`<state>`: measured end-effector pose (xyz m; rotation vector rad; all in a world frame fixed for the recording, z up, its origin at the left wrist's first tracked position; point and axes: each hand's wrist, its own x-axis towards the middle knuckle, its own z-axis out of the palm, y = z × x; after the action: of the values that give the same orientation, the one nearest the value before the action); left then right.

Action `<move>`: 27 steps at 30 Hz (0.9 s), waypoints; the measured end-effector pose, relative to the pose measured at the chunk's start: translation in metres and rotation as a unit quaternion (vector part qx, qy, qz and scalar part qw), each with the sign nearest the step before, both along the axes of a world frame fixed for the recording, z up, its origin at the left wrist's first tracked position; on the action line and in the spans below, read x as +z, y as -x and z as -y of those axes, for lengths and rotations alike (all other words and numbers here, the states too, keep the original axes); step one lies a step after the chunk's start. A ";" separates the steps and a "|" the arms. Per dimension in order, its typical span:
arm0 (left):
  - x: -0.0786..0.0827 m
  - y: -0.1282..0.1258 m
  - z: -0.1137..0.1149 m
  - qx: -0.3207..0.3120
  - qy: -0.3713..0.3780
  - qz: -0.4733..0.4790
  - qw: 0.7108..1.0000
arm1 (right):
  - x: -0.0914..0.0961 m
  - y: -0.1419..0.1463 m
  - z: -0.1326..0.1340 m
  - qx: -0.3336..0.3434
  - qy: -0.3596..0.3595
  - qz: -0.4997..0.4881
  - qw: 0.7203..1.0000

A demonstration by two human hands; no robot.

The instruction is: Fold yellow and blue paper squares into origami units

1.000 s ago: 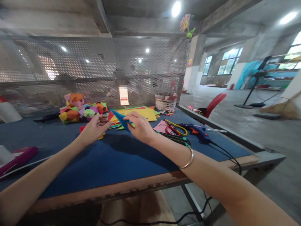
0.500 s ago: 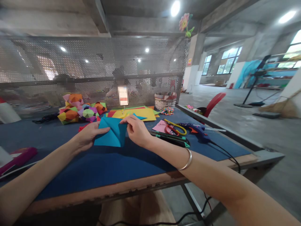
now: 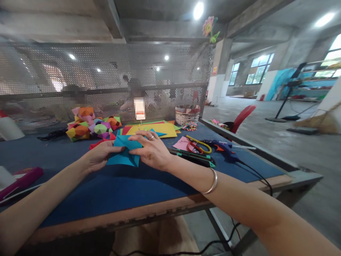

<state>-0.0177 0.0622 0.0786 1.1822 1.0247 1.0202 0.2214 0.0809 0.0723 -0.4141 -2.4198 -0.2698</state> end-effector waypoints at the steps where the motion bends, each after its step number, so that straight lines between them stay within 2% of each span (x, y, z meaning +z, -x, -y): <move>1: -0.001 0.000 0.000 -0.009 0.001 -0.025 1.000 | 0.000 -0.001 -0.001 0.003 -0.003 0.005 1.000; 8: -0.006 -0.001 0.002 -0.060 -0.037 -0.179 0.981 | -0.007 0.003 -0.010 0.065 -0.011 0.055 0.996; 12: -0.008 -0.003 0.001 -0.048 -0.115 -0.276 0.953 | -0.014 0.005 -0.010 0.093 0.000 0.081 0.992; 16: -0.007 -0.007 0.018 0.004 -0.270 -0.362 0.892 | -0.022 0.003 -0.009 0.104 0.018 0.101 0.989; 22: -0.018 -0.009 0.057 -0.089 -0.356 -0.483 0.795 | -0.028 -0.001 -0.004 0.105 0.048 0.119 0.986; 27: -0.031 -0.003 0.062 -0.081 -0.453 -0.531 0.712 | -0.025 -0.006 0.003 0.105 0.054 0.125 0.985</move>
<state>-0.0146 0.0005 0.0476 2.8391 1.2284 0.6119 0.2276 0.0776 0.0472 -0.1761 -2.7078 -0.1020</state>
